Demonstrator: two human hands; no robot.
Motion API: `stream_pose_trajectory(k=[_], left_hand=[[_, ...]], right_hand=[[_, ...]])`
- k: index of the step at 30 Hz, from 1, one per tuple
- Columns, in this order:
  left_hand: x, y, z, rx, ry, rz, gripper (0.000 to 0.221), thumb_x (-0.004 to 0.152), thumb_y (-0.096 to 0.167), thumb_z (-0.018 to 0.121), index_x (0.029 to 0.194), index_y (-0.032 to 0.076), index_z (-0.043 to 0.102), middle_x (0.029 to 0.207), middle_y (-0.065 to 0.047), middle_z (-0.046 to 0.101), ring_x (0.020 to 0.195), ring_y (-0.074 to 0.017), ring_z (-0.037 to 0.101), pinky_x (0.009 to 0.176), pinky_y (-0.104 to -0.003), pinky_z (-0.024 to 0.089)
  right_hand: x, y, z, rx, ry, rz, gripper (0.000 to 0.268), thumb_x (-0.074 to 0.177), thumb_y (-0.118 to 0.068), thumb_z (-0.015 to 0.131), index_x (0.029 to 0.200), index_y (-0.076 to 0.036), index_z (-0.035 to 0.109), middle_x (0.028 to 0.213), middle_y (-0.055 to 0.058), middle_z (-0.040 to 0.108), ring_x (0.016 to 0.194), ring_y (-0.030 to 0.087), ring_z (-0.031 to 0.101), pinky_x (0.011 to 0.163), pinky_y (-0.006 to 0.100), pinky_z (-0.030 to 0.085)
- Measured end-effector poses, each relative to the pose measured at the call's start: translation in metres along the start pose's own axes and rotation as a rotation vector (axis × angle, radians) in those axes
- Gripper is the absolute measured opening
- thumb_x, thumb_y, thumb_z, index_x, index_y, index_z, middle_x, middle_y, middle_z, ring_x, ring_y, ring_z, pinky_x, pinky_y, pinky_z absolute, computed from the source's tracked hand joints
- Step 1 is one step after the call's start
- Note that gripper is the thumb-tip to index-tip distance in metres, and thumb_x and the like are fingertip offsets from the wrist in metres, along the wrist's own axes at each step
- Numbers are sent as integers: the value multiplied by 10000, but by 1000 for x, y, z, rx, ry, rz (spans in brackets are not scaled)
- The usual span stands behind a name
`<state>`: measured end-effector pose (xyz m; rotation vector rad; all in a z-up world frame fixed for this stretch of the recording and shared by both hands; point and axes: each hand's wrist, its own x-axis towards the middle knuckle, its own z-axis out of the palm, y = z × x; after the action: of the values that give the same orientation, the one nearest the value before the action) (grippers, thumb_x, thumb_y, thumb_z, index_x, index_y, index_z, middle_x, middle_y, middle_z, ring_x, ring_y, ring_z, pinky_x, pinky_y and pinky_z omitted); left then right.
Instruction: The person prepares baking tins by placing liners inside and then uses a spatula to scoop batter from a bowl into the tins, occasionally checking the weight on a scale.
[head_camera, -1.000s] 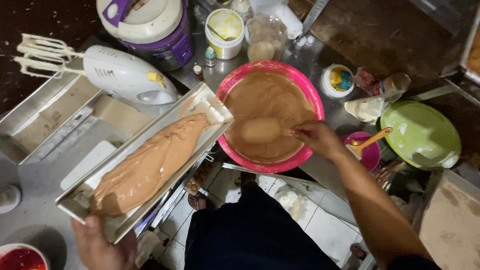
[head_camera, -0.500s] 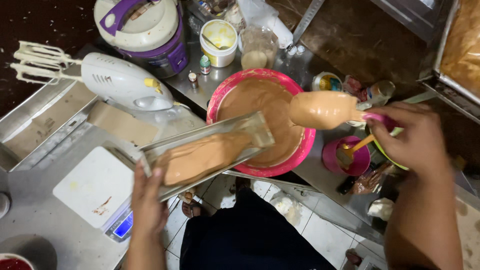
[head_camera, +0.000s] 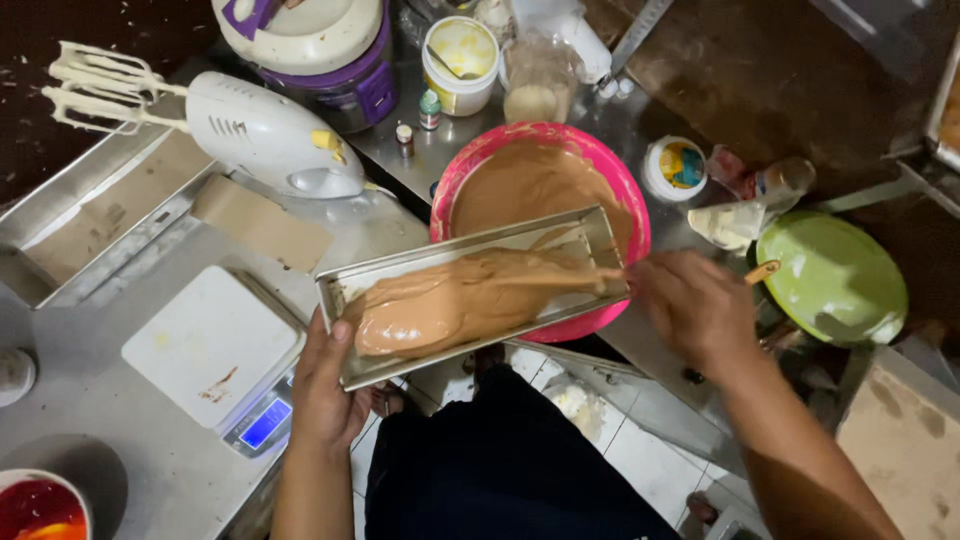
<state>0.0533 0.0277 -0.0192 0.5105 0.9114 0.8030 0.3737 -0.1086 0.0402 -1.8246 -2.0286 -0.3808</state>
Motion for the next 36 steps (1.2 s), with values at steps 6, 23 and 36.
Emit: stream_pose_trajectory(k=[6, 23, 36], left_hand=[[-2, -3, -21, -133, -76, 135, 580, 829, 283, 604, 1347, 128, 395, 1119, -145, 595, 597, -300, 611, 221, -417, 451], [-4, -35, -30, -31, -59, 96, 642, 814, 457, 579, 1361, 199, 366, 857, -78, 603, 418, -149, 521, 259, -278, 421], [-21, -17, -43, -104, -67, 212, 622, 831, 390, 598, 1342, 132, 354, 1054, -160, 566, 444, -278, 529, 292, -364, 451]], right_hand=[[20, 0, -19, -68, 19, -53, 325, 817, 68, 410, 970, -60, 667, 874, 77, 622, 734, 262, 586, 610, 324, 439], [54, -64, 14, 132, -23, -176, 131, 865, -2, 554, 904, -101, 630, 870, 23, 611, 718, 242, 562, 583, 314, 430], [19, -10, -9, -211, -24, 129, 128, 891, -115, 638, 921, -210, 719, 941, -31, 683, 824, 207, 632, 564, 348, 446]])
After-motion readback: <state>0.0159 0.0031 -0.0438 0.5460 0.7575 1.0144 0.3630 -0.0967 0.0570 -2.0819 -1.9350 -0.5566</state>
